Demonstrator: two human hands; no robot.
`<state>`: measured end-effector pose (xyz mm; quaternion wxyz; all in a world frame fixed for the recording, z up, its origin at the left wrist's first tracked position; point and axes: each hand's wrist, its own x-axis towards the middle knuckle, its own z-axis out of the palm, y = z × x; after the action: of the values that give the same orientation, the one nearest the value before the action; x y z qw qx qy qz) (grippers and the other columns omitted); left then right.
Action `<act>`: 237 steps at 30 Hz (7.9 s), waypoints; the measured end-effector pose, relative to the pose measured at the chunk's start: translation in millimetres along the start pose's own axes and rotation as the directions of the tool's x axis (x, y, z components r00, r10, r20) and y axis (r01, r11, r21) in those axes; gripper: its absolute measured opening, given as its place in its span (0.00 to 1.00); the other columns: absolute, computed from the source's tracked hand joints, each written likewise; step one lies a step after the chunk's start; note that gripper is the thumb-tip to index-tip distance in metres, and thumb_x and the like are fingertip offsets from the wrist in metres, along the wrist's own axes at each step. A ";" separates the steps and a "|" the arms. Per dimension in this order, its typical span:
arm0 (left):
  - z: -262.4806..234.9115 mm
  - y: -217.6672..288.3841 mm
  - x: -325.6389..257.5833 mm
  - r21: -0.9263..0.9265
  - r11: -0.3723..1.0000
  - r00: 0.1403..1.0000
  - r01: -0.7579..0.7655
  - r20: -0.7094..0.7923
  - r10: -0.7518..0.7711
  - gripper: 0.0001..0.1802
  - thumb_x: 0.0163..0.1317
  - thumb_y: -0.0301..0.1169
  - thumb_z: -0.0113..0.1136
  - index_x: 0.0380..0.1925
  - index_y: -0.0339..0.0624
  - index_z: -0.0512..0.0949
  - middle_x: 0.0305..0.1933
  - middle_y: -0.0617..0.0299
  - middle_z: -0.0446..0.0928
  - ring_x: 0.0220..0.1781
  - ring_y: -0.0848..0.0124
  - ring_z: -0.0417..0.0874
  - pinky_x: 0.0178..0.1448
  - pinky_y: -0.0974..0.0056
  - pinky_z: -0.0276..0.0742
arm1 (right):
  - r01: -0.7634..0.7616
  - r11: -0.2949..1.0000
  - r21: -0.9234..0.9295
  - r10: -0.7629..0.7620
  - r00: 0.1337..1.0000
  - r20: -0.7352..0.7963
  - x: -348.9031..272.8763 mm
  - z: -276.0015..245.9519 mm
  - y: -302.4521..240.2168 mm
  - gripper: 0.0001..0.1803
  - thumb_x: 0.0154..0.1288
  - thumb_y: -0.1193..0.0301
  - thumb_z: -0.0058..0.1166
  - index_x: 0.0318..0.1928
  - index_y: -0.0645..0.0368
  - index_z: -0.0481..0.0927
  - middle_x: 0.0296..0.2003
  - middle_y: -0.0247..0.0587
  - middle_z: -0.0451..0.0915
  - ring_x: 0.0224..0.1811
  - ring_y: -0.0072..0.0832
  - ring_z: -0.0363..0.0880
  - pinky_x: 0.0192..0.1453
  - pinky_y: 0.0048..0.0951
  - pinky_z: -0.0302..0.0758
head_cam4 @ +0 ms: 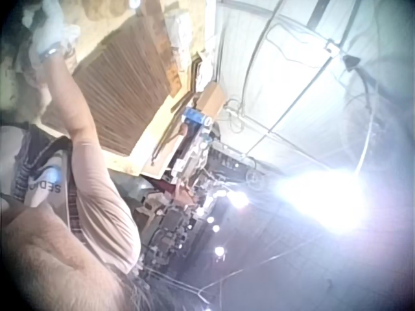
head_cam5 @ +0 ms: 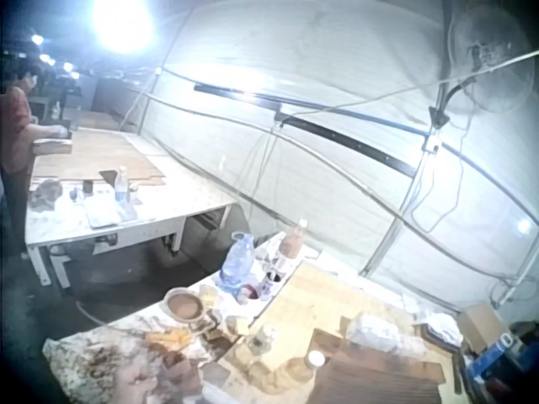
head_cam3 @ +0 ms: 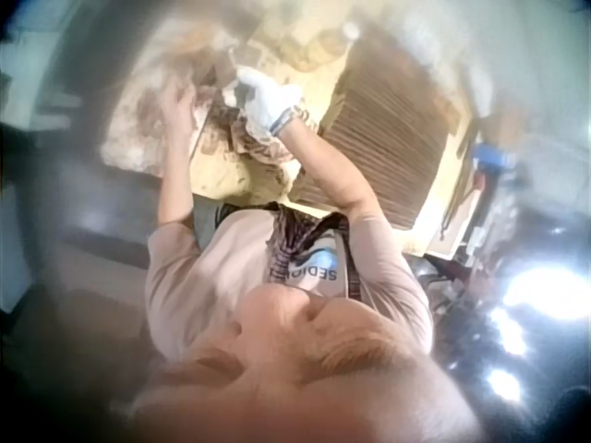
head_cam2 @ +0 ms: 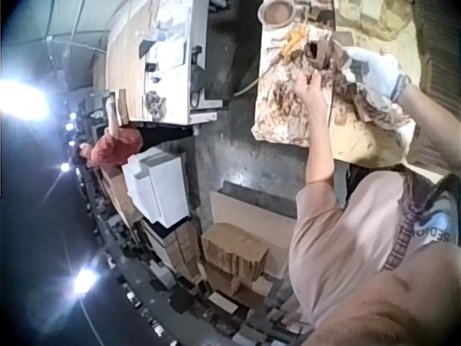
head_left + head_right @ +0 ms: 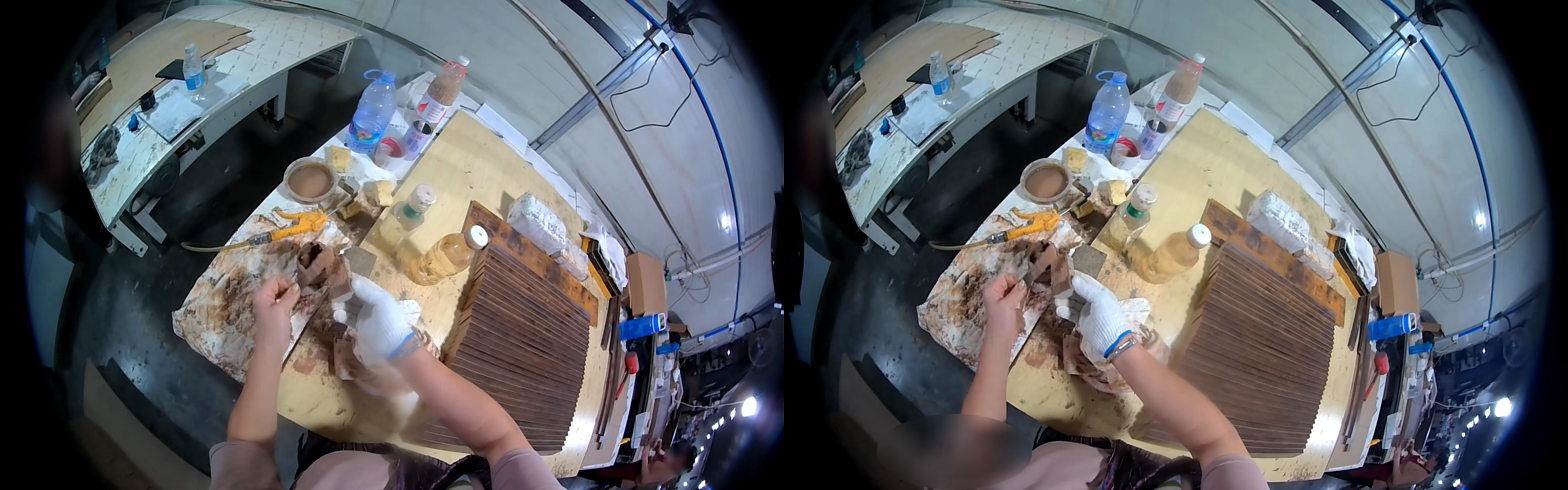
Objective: The person sands a slatted wooden panel with a block, wipes the surface with a cloth, and then picks up a blue bottle.
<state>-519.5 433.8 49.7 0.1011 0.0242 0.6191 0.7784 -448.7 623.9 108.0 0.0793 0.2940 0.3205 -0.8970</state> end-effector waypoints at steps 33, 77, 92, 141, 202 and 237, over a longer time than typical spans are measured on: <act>18.3 1.9 -26.5 0.135 0.973 0.972 -0.189 -0.118 0.205 0.05 0.66 0.20 0.63 0.32 0.36 0.76 0.30 0.68 0.76 0.35 0.78 0.73 0.44 0.69 0.71 | 0.012 1.000 -0.016 -0.014 0.996 -0.090 -16.7 19.7 8.2 0.10 0.77 0.64 0.56 0.52 0.53 0.82 0.38 0.37 0.85 0.37 0.32 0.84 0.42 0.37 0.83; -33.5 -24.9 61.2 0.398 0.913 0.996 -0.089 0.043 0.078 0.04 0.67 0.23 0.63 0.35 0.32 0.81 0.28 0.65 0.80 0.33 0.78 0.75 0.40 0.68 0.71 | 0.233 0.922 0.309 -0.238 0.971 -0.020 -176.2 -115.3 12.1 0.33 0.60 0.63 0.62 0.66 0.59 0.72 0.52 0.48 0.80 0.46 0.42 0.82 0.49 0.42 0.84; 64.6 14.1 -118.0 0.612 0.705 0.871 -0.358 0.491 0.016 0.17 0.64 0.25 0.67 0.53 0.37 0.81 0.56 0.53 0.82 0.58 0.62 0.81 0.65 0.59 0.73 | 0.395 0.747 0.536 -0.365 0.916 -0.166 -254.4 -171.1 28.2 0.23 0.70 0.69 0.49 0.62 0.66 0.72 0.49 0.58 0.81 0.48 0.46 0.84 0.51 0.45 0.86; -8.9 23.6 -14.5 0.234 0.953 0.976 -0.190 0.146 0.159 0.03 0.68 0.18 0.62 0.36 0.35 0.78 0.29 0.70 0.77 0.30 0.82 0.72 0.36 0.72 0.70 | 0.241 0.963 0.120 -0.226 0.966 -0.126 8.5 34.5 45.2 0.11 0.73 0.62 0.58 0.45 0.55 0.80 0.36 0.40 0.82 0.39 0.38 0.82 0.45 0.41 0.81; -30.4 -14.8 68.1 0.398 0.904 0.982 -0.160 0.154 0.106 0.06 0.63 0.24 0.67 0.31 0.33 0.80 0.23 0.63 0.78 0.26 0.77 0.74 0.33 0.66 0.70 | 0.219 0.960 0.177 -0.225 0.974 0.015 -17.3 21.0 49.6 0.20 0.76 0.61 0.46 0.57 0.61 0.78 0.44 0.42 0.83 0.41 0.33 0.81 0.46 0.37 0.81; 6.7 31.0 -4.4 0.509 0.698 0.863 -0.505 0.289 0.414 0.04 0.62 0.18 0.64 0.37 0.34 0.82 0.33 0.54 0.83 0.29 0.64 0.85 0.37 0.63 0.80 | 0.616 0.698 0.365 -0.439 0.771 -0.462 -196.4 -116.6 36.5 0.28 0.61 0.64 0.58 0.61 0.64 0.76 0.48 0.47 0.82 0.46 0.42 0.79 0.51 0.39 0.76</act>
<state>-518.1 432.9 81.6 -0.0618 0.2666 0.7864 0.5537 -221.1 658.8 129.8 -0.3205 0.3475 0.1586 -0.8668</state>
